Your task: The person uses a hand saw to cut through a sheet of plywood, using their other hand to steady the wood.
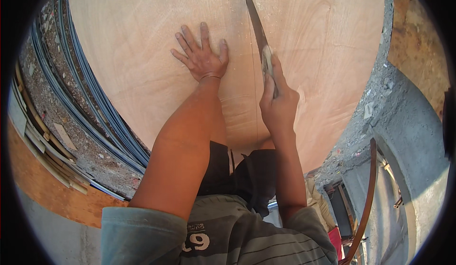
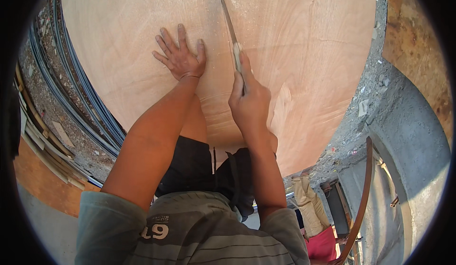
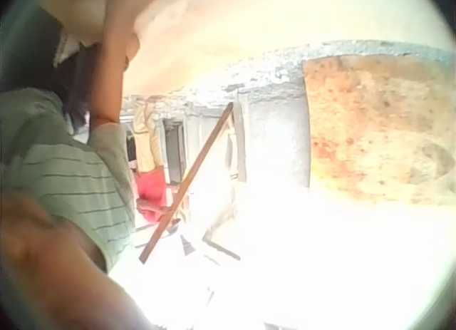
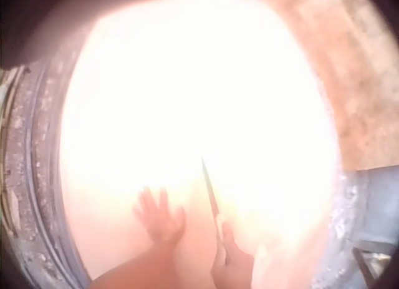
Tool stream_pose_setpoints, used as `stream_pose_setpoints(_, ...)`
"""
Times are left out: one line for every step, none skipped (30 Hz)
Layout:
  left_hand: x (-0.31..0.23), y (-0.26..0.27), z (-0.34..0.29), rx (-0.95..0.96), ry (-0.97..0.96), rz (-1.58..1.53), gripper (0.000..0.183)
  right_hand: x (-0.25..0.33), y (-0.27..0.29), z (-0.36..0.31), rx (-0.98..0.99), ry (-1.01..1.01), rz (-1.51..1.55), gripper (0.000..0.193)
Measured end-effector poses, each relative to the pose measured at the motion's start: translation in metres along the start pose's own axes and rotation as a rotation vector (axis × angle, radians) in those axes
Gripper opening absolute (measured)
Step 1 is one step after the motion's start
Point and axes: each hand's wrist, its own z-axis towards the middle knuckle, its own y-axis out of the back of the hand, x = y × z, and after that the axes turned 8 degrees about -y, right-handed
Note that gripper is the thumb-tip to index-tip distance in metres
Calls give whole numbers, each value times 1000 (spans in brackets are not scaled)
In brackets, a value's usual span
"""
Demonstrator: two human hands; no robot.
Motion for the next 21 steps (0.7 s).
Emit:
stream_pose_setpoints(-2, 2, -5, 3, 3, -12, 79, 16, -12, 34, 35, -71, -18, 49)
stream_pose_setpoints(-2, 2, -3, 1, 4, -5, 79, 30, -18, 57, 78, -135, -27, 48)
stream_pose_setpoints(-1, 5, -2, 4, 2, -18, 79, 31, -17, 50, 86, -143, -25, 48)
stream_pose_setpoints(-1, 8, -5, 9, -1, -34, 78, 30, -15, 42, 83, -102, -47, 48)
stream_pose_setpoints(6, 12, -12, 17, -6, -25, 78, 30, -17, 36, 77, -62, -62, 47)
stream_pose_setpoints(12, 6, -7, 8, 8, 9, 78, 18, -14, 14, 49, -53, -18, 48)
stream_pose_setpoints(17, 3, -8, 15, 28, 42, 78, 3, 1, -31, 31, -55, 17, 48)
stream_pose_setpoints(19, 6, -13, 23, 35, 45, 78, -2, 27, -69, 66, -55, -66, 48)
stream_pose_setpoints(15, 8, -11, 24, 22, 37, 79, -3, 37, -77, 75, -48, -109, 48)
stream_pose_setpoints(13, 7, -7, 17, 9, 31, 79, -5, 46, -86, 90, -44, -151, 48)
stream_pose_setpoints(11, 6, -7, 17, 7, 30, 79, -5, 45, -86, 81, -36, -151, 47)
stream_pose_setpoints(10, 6, -8, 26, 9, 27, 79, -7, 35, -74, 50, -16, -120, 47)
stream_pose_setpoints(10, 6, -8, 34, 11, 25, 79, -9, 26, -66, 22, -4, -90, 47)
stream_pose_setpoints(3, 5, -6, 36, 3, 12, 79, -15, 3, -32, -38, 15, -44, 46)
stream_pose_setpoints(-2, 3, -4, 27, -6, -2, 79, -8, -12, 7, -33, -14, -34, 46)
stream_pose_setpoints(-3, 3, -6, 22, -11, -4, 79, 1, -21, 35, -18, -46, -15, 46)
stream_pose_setpoints(-1, 2, -4, 27, -12, 4, 79, 6, -27, 44, -13, -53, -11, 46)
stream_pose_setpoints(3, 2, -3, 5, -9, -13, 78, 12, -33, 47, 2, -49, -20, 45)
stream_pose_setpoints(5, 4, -6, -17, -7, -31, 77, 14, -34, 43, 16, -47, -29, 45)
stream_pose_setpoints(13, 6, -9, -17, 1, -17, 77, 16, -29, 22, 39, -96, 5, 45)
stream_pose_setpoints(16, 3, -6, -24, 7, 0, 78, 13, -16, -6, 50, -136, 34, 46)
